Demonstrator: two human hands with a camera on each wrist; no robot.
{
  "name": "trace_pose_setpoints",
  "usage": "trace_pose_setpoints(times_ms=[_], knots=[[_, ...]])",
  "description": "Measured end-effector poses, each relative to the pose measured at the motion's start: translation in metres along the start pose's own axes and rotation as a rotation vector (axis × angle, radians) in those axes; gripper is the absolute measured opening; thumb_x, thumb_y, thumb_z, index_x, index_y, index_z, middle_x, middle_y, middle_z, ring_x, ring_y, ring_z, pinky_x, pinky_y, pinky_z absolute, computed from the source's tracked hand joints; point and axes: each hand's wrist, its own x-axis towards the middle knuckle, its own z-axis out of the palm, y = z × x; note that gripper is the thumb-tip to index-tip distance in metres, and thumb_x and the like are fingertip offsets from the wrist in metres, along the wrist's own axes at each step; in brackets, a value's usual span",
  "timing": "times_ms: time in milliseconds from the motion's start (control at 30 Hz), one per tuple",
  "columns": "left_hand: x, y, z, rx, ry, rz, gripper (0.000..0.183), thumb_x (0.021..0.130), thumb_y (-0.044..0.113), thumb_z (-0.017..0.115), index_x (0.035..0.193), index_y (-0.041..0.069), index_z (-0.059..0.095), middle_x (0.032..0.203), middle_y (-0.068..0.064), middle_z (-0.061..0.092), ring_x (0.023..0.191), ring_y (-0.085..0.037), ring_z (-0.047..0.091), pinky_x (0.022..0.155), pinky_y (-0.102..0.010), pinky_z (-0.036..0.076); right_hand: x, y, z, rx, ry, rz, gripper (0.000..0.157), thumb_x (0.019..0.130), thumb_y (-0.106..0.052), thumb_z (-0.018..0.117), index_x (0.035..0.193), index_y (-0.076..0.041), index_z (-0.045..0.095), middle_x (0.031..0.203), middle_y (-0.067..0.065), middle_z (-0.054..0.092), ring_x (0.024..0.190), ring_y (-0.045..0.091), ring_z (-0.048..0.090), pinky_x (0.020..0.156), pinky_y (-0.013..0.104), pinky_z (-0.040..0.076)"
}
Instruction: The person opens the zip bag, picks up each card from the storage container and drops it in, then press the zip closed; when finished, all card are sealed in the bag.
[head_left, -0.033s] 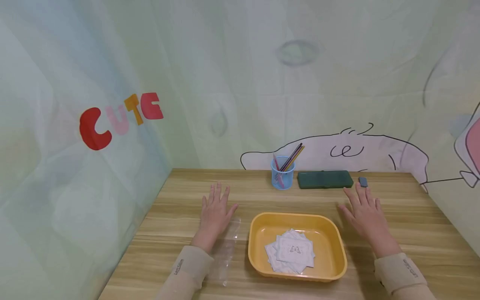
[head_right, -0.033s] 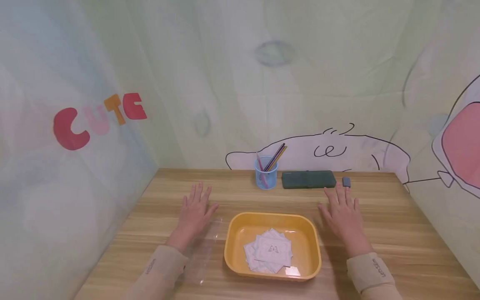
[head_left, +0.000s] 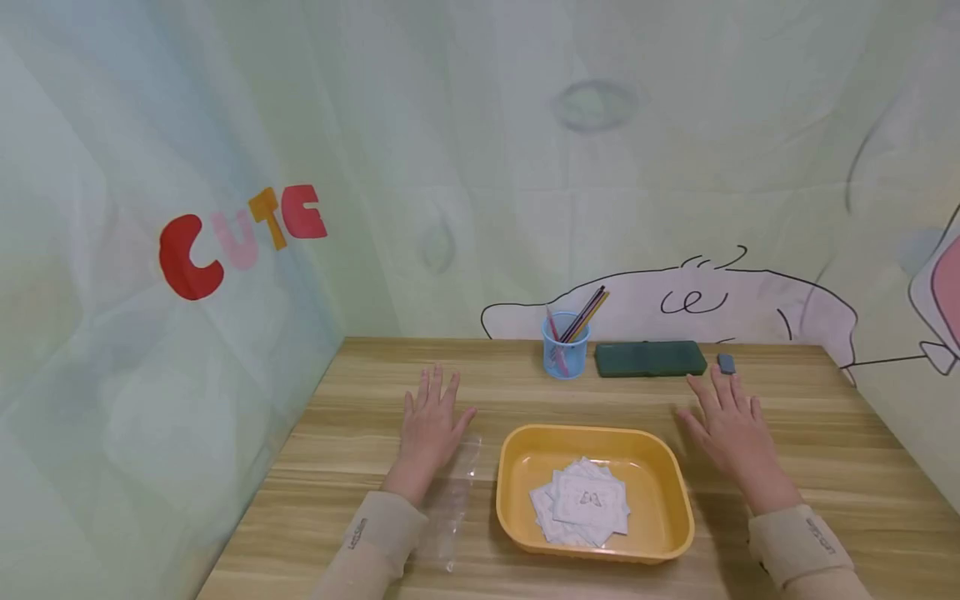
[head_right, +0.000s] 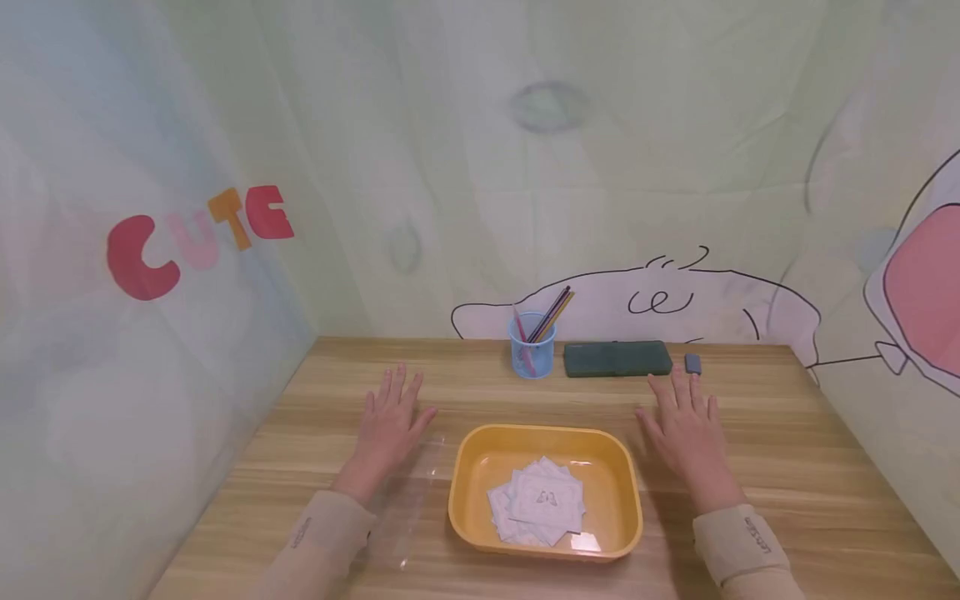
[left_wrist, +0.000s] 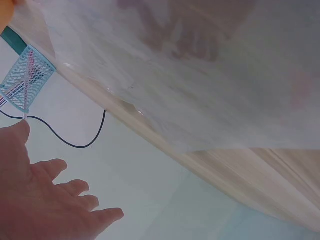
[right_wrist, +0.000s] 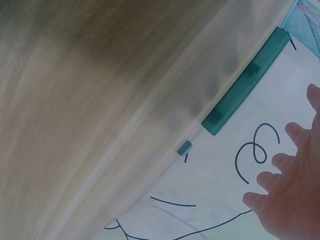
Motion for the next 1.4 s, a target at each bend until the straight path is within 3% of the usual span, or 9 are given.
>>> trace_pose_setpoints(times_ms=[233, 500, 600, 700, 833, 933, 1133, 1267, 1400], knots=[[0.0, -0.003, 0.002, 0.022, -0.006, -0.001, 0.068, 0.099, 0.05, 0.042, 0.153, 0.015, 0.021, 0.157, -0.013, 0.001, 0.143, -0.031, -0.004, 0.112, -0.057, 0.001, 0.001, -0.002, -0.001, -0.015, -0.013, -0.004, 0.067, 0.1, -0.047, 0.041, 0.15, -0.005, 0.026, 0.155, 0.028, 0.005, 0.138, 0.05, 0.001, 0.106, 0.069, 0.0], [0.001, -0.006, 0.003, 0.014, 0.014, -0.003, 0.069, 0.098, 0.05, 0.043, 0.153, 0.013, 0.023, 0.157, -0.015, 0.006, 0.143, -0.033, 0.0, 0.112, -0.059, 0.007, 0.004, -0.002, -0.004, -0.02, -0.024, -0.004, 0.069, 0.101, -0.05, 0.035, 0.15, -0.004, 0.024, 0.153, 0.031, 0.009, 0.136, 0.053, 0.003, 0.107, 0.068, 0.004], [0.003, -0.009, 0.003, -0.072, 0.052, -0.028, 0.067, 0.098, 0.045, 0.046, 0.151, 0.009, 0.028, 0.156, -0.019, 0.015, 0.143, -0.036, 0.008, 0.111, -0.06, 0.009, 0.005, -0.007, -0.008, 0.009, -0.026, 0.006, 0.07, 0.101, -0.05, 0.037, 0.15, -0.001, 0.024, 0.152, 0.033, 0.01, 0.136, 0.053, 0.002, 0.108, 0.066, 0.007], [0.005, -0.013, -0.001, -0.223, 0.125, -0.075, 0.061, 0.098, 0.039, 0.05, 0.147, 0.005, 0.035, 0.15, -0.023, 0.028, 0.138, -0.039, 0.022, 0.111, -0.058, 0.019, 0.006, -0.018, -0.014, 0.096, -0.031, 0.022, 0.071, 0.101, -0.049, 0.037, 0.151, -0.001, 0.021, 0.152, 0.032, 0.008, 0.138, 0.05, -0.003, 0.106, 0.067, 0.009], [0.005, -0.019, -0.014, -0.429, 0.185, -0.136, 0.056, 0.099, 0.039, 0.05, 0.14, 0.003, 0.043, 0.141, -0.021, 0.042, 0.129, -0.037, 0.037, 0.108, -0.052, 0.031, 0.005, -0.046, -0.029, 0.236, -0.046, 0.038, 0.071, 0.1, -0.049, 0.038, 0.151, -0.001, 0.021, 0.153, 0.028, 0.013, 0.14, 0.046, 0.002, 0.104, 0.07, 0.015], [0.002, -0.023, -0.026, -0.565, 0.193, -0.161, 0.051, 0.099, 0.04, 0.049, 0.137, 0.005, 0.047, 0.134, -0.017, 0.049, 0.123, -0.035, 0.044, 0.101, -0.051, 0.039, 0.004, -0.077, -0.04, 0.341, -0.066, 0.022, 0.068, 0.1, -0.05, 0.039, 0.15, -0.004, 0.029, 0.151, 0.025, 0.025, 0.137, 0.046, 0.021, 0.102, 0.068, 0.026], [-0.005, -0.031, -0.046, -0.749, 0.208, -0.188, 0.04, 0.099, 0.033, 0.051, 0.128, 0.006, 0.056, 0.119, -0.013, 0.059, 0.107, -0.03, 0.054, 0.091, -0.046, 0.047, -0.004, -0.142, -0.042, 0.638, -0.141, -0.149, 0.048, 0.1, -0.041, 0.045, 0.14, -0.014, 0.05, 0.135, 0.005, 0.055, 0.121, 0.028, 0.051, 0.097, 0.051, 0.045], [-0.01, -0.037, -0.056, -0.802, 0.164, -0.219, 0.038, 0.1, 0.034, 0.051, 0.125, 0.007, 0.058, 0.114, -0.013, 0.061, 0.101, -0.028, 0.057, 0.084, -0.041, 0.05, -0.013, -0.185, -0.036, 0.691, -0.19, -0.231, 0.045, 0.099, -0.042, 0.047, 0.136, -0.016, 0.053, 0.131, -0.001, 0.057, 0.12, 0.021, 0.052, 0.099, 0.046, 0.044], [-0.013, -0.047, -0.059, -0.811, 0.098, -0.247, 0.043, 0.101, 0.036, 0.048, 0.126, 0.003, 0.056, 0.112, -0.017, 0.061, 0.1, -0.031, 0.058, 0.082, -0.039, 0.051, -0.019, -0.225, -0.024, 0.714, -0.27, -0.248, 0.052, 0.097, -0.047, 0.05, 0.141, -0.02, 0.047, 0.141, -0.004, 0.046, 0.131, 0.02, 0.04, 0.106, 0.047, 0.036]])
